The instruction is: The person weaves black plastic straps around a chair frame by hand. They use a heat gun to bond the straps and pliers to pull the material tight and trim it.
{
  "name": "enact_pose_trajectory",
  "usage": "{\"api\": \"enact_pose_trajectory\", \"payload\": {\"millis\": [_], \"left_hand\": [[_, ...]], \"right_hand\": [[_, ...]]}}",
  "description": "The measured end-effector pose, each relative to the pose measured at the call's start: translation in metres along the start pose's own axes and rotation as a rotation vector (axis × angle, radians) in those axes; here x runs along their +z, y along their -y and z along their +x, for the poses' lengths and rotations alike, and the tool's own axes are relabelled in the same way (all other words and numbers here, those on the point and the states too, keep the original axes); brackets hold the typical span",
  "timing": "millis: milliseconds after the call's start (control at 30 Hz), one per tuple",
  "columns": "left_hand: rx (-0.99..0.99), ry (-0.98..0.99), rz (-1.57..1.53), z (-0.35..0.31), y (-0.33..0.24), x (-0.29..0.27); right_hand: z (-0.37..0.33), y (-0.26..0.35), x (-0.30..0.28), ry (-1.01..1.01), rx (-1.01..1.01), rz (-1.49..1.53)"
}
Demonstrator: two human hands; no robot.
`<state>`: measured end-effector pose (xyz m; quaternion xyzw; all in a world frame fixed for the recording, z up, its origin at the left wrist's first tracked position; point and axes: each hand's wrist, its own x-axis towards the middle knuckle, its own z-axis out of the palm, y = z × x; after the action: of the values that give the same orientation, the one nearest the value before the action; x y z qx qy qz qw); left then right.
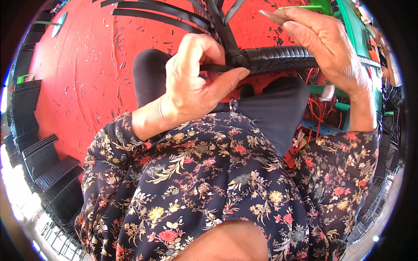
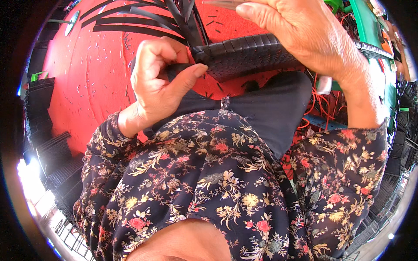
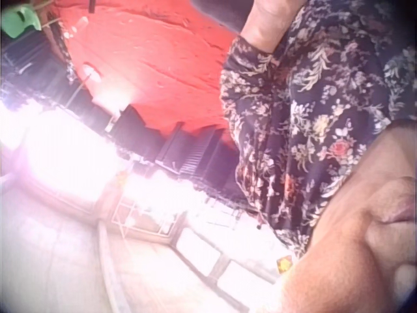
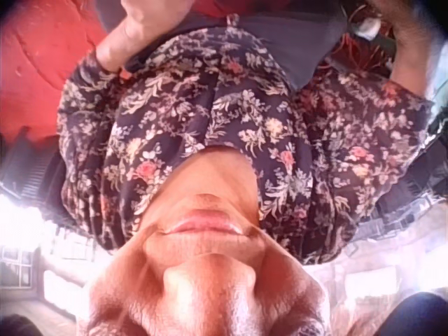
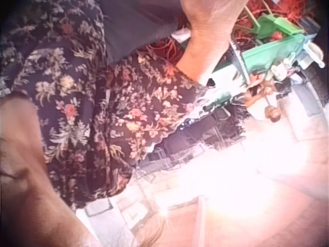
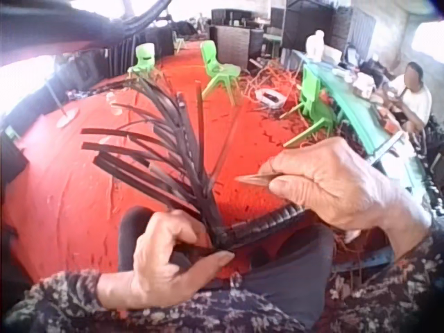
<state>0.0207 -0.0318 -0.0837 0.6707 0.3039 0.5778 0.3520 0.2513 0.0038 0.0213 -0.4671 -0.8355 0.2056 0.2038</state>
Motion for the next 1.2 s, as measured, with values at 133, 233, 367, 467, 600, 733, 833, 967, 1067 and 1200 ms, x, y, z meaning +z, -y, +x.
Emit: {"api": "enact_pose_trajectory", "payload": {"millis": [133, 233, 367, 467, 600, 733, 833, 967, 1067, 1200], "left_hand": [[-0.204, -0.002, 0.002, -0.003, 0.000, 0.001], [-0.435, 0.004, -0.138, -0.006, -0.012, 0.004], [-0.510, 0.011, -0.146, -0.007, -0.021, 0.004], [-0.577, 0.012, -0.189, -0.009, -0.026, 0.002], [-0.649, 0.003, -0.257, -0.013, -0.034, -0.001], [-0.789, -0.017, -0.324, -0.016, -0.047, -0.005], [-1.027, -0.076, -0.545, -0.016, -0.055, -0.008], [-1.118, -0.027, -0.494, -0.019, -0.063, -0.019], [-1.176, -0.003, -0.487, -0.018, -0.070, -0.017], [-1.233, 0.022, -0.595, -0.017, -0.081, -0.014]], "right_hand": [[0.022, 0.016, -0.012, 0.273, -0.165, -0.009], [0.034, 0.013, -0.010, 0.404, -0.326, -0.139], [0.045, 0.011, -0.006, 0.476, -0.381, -0.256], [0.052, 0.011, -0.003, 0.453, -0.554, -0.390], [0.057, 0.013, 0.001, 0.456, -0.594, -0.422], [0.066, 0.019, 0.007, 0.479, -0.742, -0.385], [0.066, 0.018, 0.011, 0.480, -0.823, -0.324], [0.069, 0.014, 0.014, 0.526, -0.850, -0.207], [0.063, 0.009, 0.016, 0.576, -0.830, -0.087], [0.058, 0.001, 0.028, 0.605, -0.794, 0.065]]}}
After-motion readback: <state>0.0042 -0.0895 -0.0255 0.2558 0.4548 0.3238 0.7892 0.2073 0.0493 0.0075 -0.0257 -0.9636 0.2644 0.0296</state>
